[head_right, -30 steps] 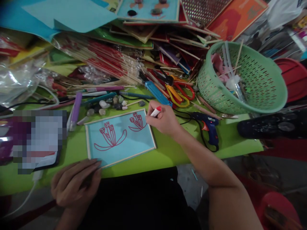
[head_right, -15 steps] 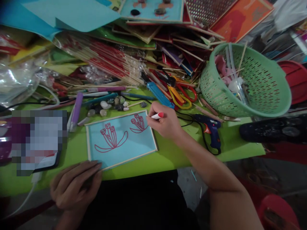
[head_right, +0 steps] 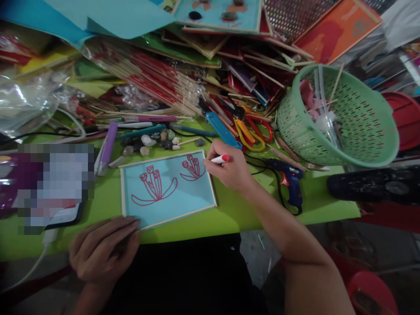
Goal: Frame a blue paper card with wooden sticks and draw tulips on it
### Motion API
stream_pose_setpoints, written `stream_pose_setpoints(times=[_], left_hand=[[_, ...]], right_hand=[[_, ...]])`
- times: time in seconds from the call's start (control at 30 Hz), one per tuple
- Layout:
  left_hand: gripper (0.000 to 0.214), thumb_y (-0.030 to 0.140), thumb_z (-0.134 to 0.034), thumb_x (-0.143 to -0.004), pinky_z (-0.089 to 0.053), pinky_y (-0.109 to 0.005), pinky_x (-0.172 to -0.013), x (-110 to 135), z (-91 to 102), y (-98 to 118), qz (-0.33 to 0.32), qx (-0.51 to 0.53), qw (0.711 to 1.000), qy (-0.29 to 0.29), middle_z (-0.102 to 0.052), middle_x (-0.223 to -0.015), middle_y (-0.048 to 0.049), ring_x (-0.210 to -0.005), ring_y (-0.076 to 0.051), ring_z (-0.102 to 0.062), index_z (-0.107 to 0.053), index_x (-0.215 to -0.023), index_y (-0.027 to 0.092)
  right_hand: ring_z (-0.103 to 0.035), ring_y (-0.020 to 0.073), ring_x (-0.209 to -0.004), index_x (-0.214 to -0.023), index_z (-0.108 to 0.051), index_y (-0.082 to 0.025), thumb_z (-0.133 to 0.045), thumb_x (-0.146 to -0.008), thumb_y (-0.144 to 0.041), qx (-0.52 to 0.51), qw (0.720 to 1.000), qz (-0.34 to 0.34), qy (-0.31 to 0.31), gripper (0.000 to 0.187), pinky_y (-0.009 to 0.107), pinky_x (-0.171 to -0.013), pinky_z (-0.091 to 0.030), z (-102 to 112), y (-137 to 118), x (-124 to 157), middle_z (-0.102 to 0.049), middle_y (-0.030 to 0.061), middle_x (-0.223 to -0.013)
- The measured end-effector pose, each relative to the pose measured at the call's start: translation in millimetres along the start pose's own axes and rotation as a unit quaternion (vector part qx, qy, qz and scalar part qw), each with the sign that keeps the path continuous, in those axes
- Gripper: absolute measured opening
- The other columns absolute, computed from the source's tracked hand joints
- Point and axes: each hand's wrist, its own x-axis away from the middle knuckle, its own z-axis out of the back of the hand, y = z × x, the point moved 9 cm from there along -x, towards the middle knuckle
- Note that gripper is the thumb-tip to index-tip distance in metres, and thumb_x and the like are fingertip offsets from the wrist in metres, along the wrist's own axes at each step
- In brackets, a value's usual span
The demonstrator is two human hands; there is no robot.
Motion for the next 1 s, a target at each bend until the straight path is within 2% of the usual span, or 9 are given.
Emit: stream_pose_setpoints(times=[0.23, 0.53, 1.0], left_hand=[[0.033, 0.004, -0.087, -0.074, -0.057, -0.039, -0.079, 2.7, -0.7, -0.1, -0.003, 0.004, 1.0, -0.004, -0.082, -0.09, -0.0042, -0.08, -0.022, -0.074, -0.078, -0.1, 0.022], [0.031, 0.009, -0.085, -0.078, -0.058, -0.038, -0.078, 4.0, -0.9, -2.7, 0.012, -0.003, 1.0, 0.006, -0.082, -0.093, 0.0006, -0.081, -0.021, -0.075, -0.078, -0.101, 0.028], [0.031, 0.006, -0.087, -0.075, -0.057, -0.041, -0.076, 3.0, -0.7, 0.3, 0.007, -0.004, 1.0, 0.009, -0.083, -0.091, -0.003, -0.081, -0.024, -0.075, -0.078, -0.1, 0.023]], right_hand=[[-0.049, 0.0147, -0.062, -0.072, -0.056, -0.024, -0.071, -0.083, -0.027, -0.003, 1.0, 0.0, -0.012, 0.019, 0.032, -0.062, -0.034, -2.2, 3.3, 0.4, -0.06, -0.0037, -0.068], [-0.05, 0.015, -0.062, -0.072, -0.058, -0.024, -0.072, -0.083, -0.029, -0.005, 1.0, -0.004, -0.03, 0.018, 0.031, -0.06, -0.034, -5.2, 3.0, 2.6, -0.061, -0.0032, -0.068], [-0.048, 0.0138, -0.06, -0.071, -0.058, -0.024, -0.072, -0.081, -0.026, -0.014, 0.998, -0.005, -0.058, 0.018, 0.03, -0.058, -0.032, -9.6, -0.6, 4.6, -0.061, -0.0042, -0.066]])
